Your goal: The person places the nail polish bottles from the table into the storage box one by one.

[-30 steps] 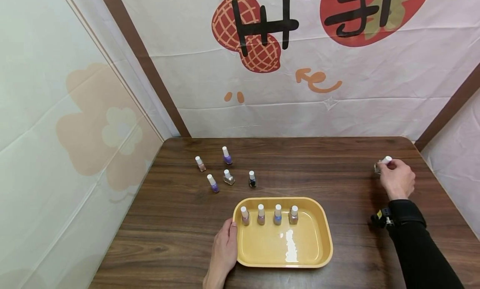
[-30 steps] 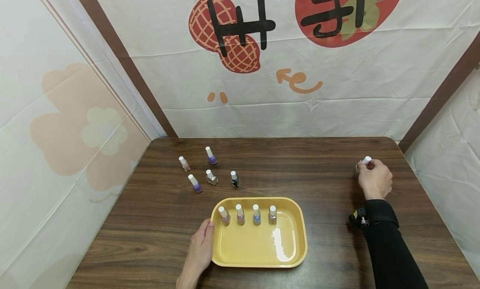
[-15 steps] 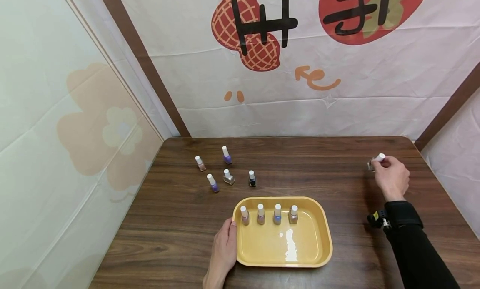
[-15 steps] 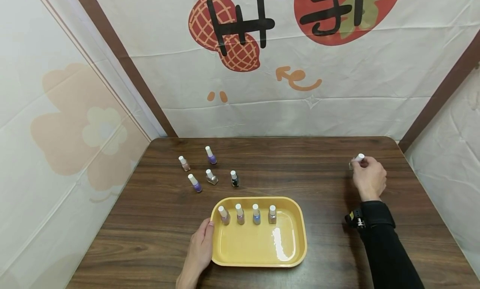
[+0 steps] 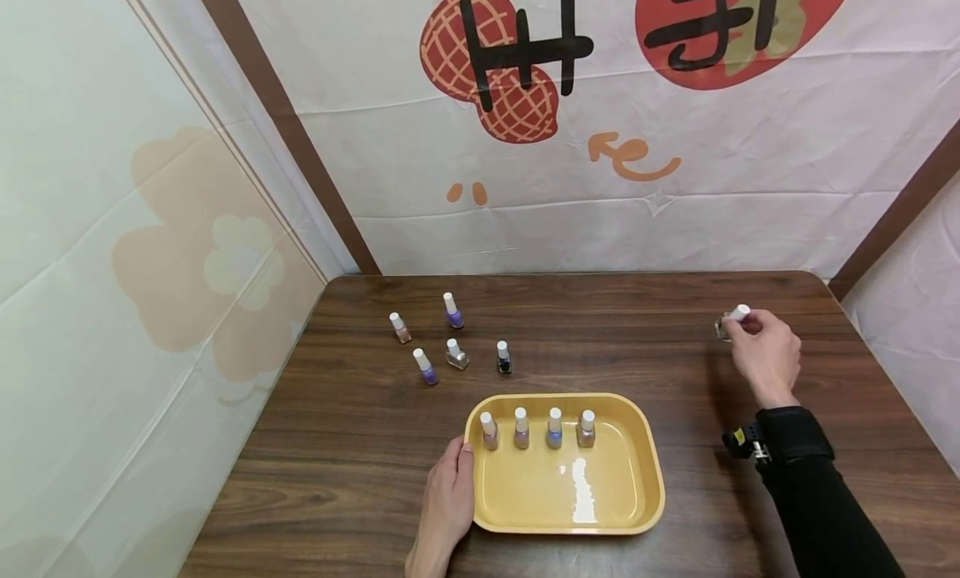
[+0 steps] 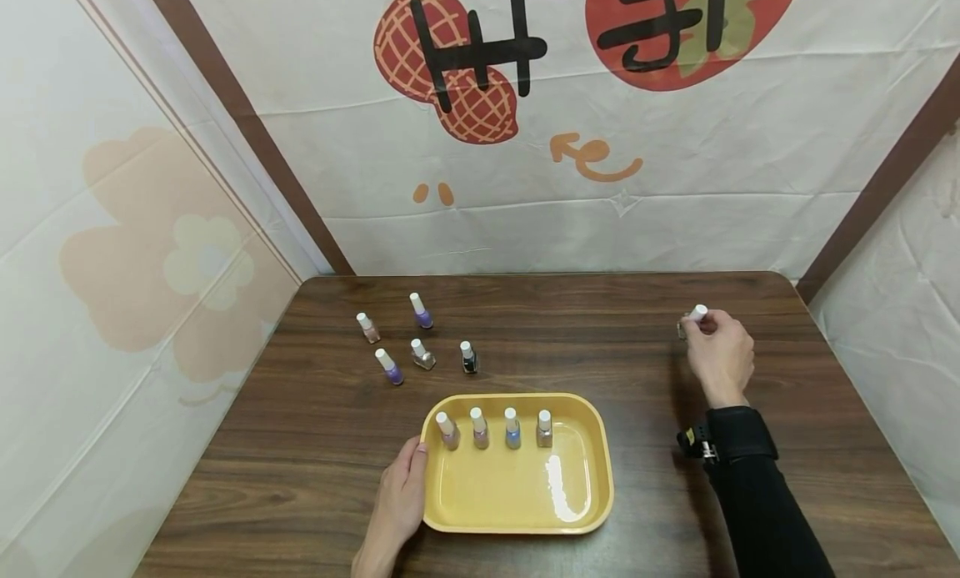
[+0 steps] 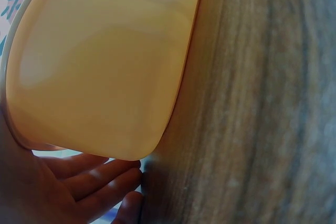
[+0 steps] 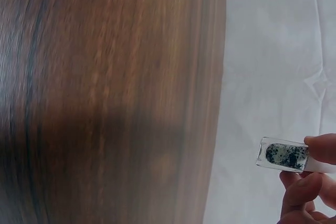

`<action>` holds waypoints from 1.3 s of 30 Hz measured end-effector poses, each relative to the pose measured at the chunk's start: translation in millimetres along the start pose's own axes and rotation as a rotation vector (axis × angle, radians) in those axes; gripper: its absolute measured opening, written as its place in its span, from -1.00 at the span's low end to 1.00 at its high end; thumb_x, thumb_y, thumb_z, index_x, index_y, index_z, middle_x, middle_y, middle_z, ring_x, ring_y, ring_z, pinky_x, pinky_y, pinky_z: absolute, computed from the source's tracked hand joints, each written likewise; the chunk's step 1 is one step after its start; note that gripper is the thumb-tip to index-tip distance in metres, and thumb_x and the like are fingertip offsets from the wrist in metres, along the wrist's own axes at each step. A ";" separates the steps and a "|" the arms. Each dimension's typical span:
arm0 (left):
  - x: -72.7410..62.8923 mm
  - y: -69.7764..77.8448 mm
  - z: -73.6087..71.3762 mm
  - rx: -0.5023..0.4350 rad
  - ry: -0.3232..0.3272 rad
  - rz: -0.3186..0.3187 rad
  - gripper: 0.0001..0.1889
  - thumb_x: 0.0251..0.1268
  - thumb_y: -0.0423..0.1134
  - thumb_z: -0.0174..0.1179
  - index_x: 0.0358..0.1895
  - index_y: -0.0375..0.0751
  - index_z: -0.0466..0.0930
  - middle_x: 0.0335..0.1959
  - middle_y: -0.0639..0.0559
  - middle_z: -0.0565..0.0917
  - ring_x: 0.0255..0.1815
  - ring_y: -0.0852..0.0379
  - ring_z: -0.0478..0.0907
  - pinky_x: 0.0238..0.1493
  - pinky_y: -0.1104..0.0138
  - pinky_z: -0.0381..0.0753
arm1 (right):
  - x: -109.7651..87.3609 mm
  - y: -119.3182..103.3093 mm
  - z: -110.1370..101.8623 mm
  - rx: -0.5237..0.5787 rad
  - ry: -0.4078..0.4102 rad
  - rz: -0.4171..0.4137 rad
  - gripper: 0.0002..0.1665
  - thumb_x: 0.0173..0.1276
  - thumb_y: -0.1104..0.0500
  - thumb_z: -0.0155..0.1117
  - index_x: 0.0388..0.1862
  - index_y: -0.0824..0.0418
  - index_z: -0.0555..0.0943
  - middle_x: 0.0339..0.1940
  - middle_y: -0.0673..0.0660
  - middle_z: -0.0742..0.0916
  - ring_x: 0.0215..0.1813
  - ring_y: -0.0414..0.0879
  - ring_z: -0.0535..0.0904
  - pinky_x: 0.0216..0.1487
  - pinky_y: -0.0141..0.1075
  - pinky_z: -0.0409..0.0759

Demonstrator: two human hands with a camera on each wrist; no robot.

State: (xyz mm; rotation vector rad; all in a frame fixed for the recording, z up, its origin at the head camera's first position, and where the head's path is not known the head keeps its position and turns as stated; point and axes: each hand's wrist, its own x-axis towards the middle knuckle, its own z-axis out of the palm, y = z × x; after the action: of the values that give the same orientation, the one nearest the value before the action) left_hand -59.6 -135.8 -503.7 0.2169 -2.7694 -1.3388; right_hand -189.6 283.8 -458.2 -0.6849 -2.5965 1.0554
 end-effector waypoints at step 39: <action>1.9 -2.7 0.9 -0.005 -0.003 -0.004 -0.62 0.57 -0.07 -0.19 0.10 -0.17 0.56 -0.12 -0.08 0.70 -0.07 0.02 0.63 -0.04 0.07 0.55 | -60.0 -32.0 14.3 0.042 -0.033 -0.271 -0.63 0.38 -0.03 0.22 -0.08 0.25 0.64 -0.18 0.30 0.72 -0.19 0.14 0.58 -0.29 -0.23 0.33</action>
State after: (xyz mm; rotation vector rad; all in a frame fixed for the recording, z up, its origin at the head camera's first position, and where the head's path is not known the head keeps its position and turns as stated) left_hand -61.4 -137.1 -506.4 0.2199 -2.7691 -1.3486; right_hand -154.4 224.6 -449.1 -0.2966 -2.5926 1.0390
